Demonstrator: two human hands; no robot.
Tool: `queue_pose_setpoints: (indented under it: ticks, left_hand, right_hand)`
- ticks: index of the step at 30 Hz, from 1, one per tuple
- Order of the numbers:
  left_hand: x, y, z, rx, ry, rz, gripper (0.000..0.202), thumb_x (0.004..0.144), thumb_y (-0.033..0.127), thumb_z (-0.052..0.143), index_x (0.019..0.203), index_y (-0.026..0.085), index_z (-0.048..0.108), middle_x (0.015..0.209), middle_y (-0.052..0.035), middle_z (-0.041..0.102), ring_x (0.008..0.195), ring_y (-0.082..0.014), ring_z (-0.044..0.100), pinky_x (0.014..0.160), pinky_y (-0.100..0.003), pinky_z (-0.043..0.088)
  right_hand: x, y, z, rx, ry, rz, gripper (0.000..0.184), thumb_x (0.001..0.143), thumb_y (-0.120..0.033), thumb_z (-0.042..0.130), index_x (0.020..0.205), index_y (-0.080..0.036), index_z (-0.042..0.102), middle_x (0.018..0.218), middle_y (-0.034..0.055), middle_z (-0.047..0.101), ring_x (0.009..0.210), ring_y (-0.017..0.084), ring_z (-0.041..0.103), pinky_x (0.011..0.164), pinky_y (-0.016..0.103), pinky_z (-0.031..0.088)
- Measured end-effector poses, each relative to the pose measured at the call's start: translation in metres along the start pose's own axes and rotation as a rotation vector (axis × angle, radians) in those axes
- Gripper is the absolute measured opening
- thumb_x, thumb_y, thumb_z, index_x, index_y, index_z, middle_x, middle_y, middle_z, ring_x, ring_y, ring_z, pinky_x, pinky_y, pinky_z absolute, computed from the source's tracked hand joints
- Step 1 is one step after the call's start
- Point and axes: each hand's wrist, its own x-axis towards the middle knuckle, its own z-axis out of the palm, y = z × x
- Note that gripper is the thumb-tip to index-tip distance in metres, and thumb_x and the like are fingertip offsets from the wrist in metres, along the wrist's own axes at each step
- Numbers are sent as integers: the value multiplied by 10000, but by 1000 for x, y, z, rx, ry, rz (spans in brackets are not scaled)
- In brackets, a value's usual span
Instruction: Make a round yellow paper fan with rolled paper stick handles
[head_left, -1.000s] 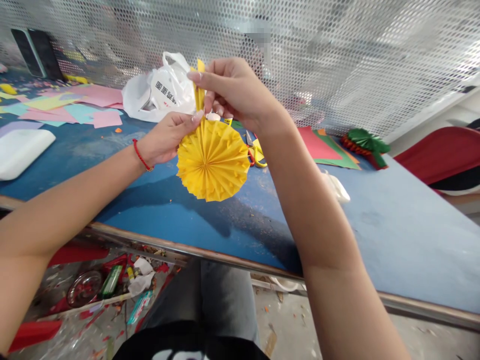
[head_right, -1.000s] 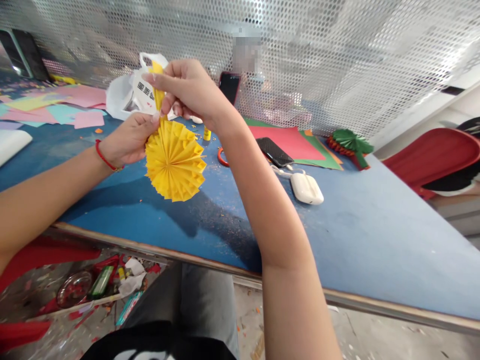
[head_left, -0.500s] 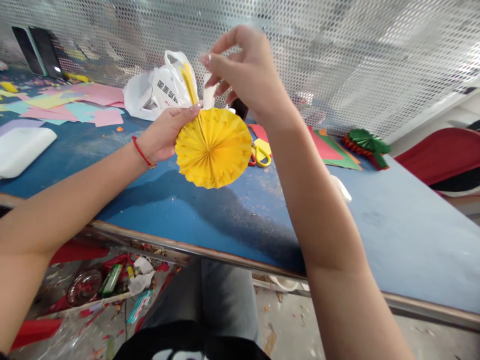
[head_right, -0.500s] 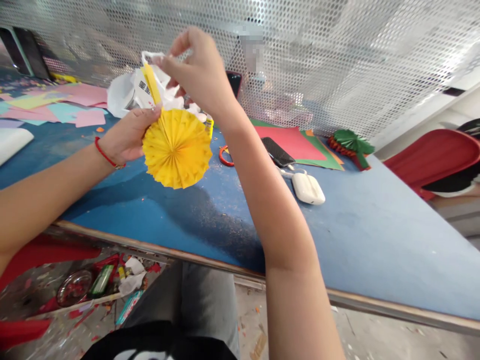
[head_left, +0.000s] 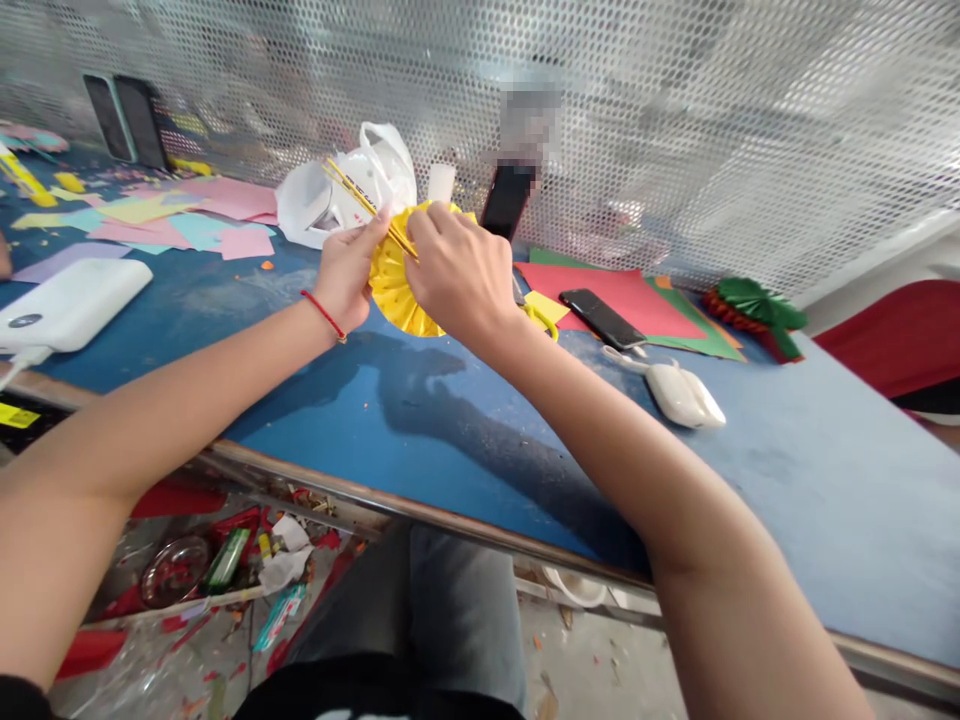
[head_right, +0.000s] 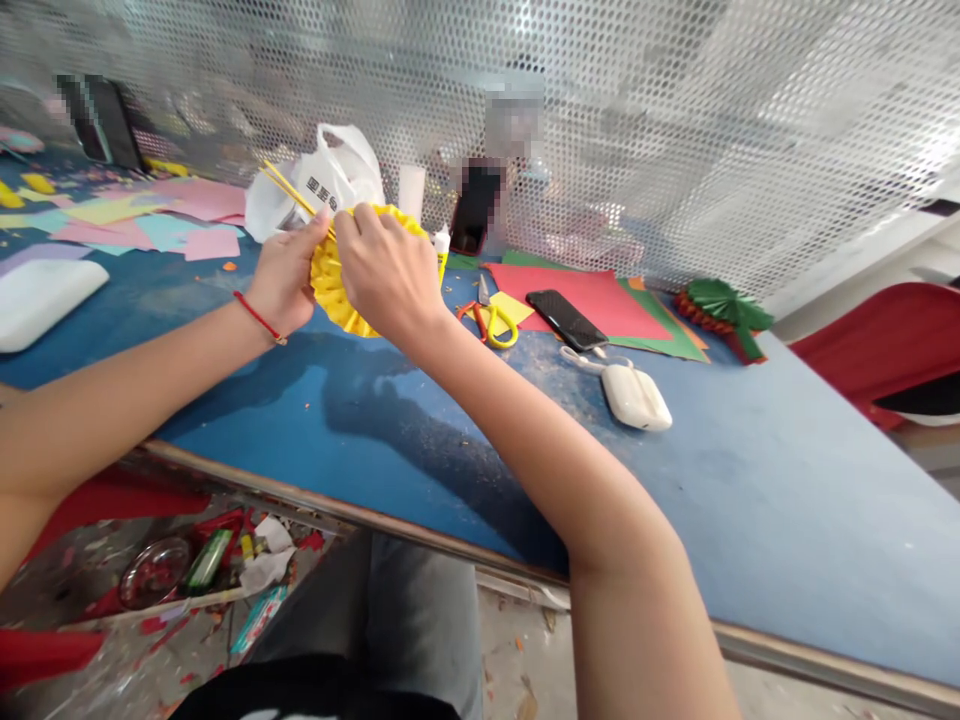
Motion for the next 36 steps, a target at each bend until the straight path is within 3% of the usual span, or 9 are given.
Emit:
queue_pose_setpoints:
  ticks: [6, 11, 16, 20, 25, 28, 31, 36]
  left_hand:
    - [-17, 8, 19, 27, 151, -33, 421, 1087, 310, 728, 679, 232, 656, 735, -45, 667, 889, -209, 660, 893, -414, 611]
    - [-29, 16, 34, 19, 229, -61, 468, 1138, 171, 586, 675, 200, 647, 737, -33, 657, 823, -170, 657, 892, -360, 603]
    - [-25, 5, 23, 27, 177, -5, 398, 1047, 374, 770, 720, 185, 642, 779, -40, 662, 975, -233, 722, 836, -335, 595]
    - [-17, -6, 9, 95, 63, 78, 450, 891, 565, 902, 756, 214, 655, 783, -47, 678, 922, -240, 695, 743, -330, 561]
    - [-7, -11, -2, 163, 85, 102, 587, 845, 792, 816, 793, 225, 669, 765, -40, 630, 722, -197, 630, 561, -303, 448]
    - [5, -20, -12, 169, 42, 131, 643, 821, 888, 743, 796, 249, 668, 738, -27, 609, 692, -196, 596, 566, -321, 428]
    - [14, -31, -19, 222, -55, 147, 660, 693, 910, 806, 732, 274, 631, 658, 0, 551, 615, -168, 466, 569, -349, 379]
    - [7, -28, -8, 300, -131, 226, 639, 705, 936, 763, 726, 308, 646, 647, -15, 523, 642, -202, 402, 613, -388, 343]
  right_hand:
    - [5, 7, 10, -38, 3, -21, 259, 1084, -160, 401, 1163, -154, 648, 1216, 147, 698, 1061, 262, 650, 747, 329, 476]
    - [5, 7, 15, -42, 1, -41, 244, 1081, -154, 389, 1135, -150, 627, 1157, 148, 693, 1017, 243, 637, 767, 324, 489]
    - [8, 8, 17, -39, -29, -35, 261, 1076, -118, 361, 1141, -151, 611, 1181, 151, 694, 1012, 229, 630, 760, 308, 474]
    - [12, 16, 33, 100, 50, -54, 224, 1057, -96, 392, 1070, -174, 602, 1140, 128, 700, 943, 209, 623, 746, 305, 446]
    - [10, 27, 42, 304, 124, 32, 141, 1047, -150, 456, 1009, -208, 580, 1100, 81, 691, 830, 194, 601, 740, 315, 425]
    - [9, 28, 36, 345, 120, 77, 117, 1052, -206, 485, 985, -218, 580, 1113, 75, 702, 833, 205, 605, 736, 331, 415]
    - [9, 27, 37, 468, 143, 119, 115, 1011, -189, 534, 908, -237, 548, 1034, 56, 702, 847, 205, 606, 734, 335, 413]
    - [6, 21, 54, 808, 235, 237, 190, 959, -191, 567, 830, -261, 446, 845, 5, 634, 808, 185, 594, 733, 325, 447]
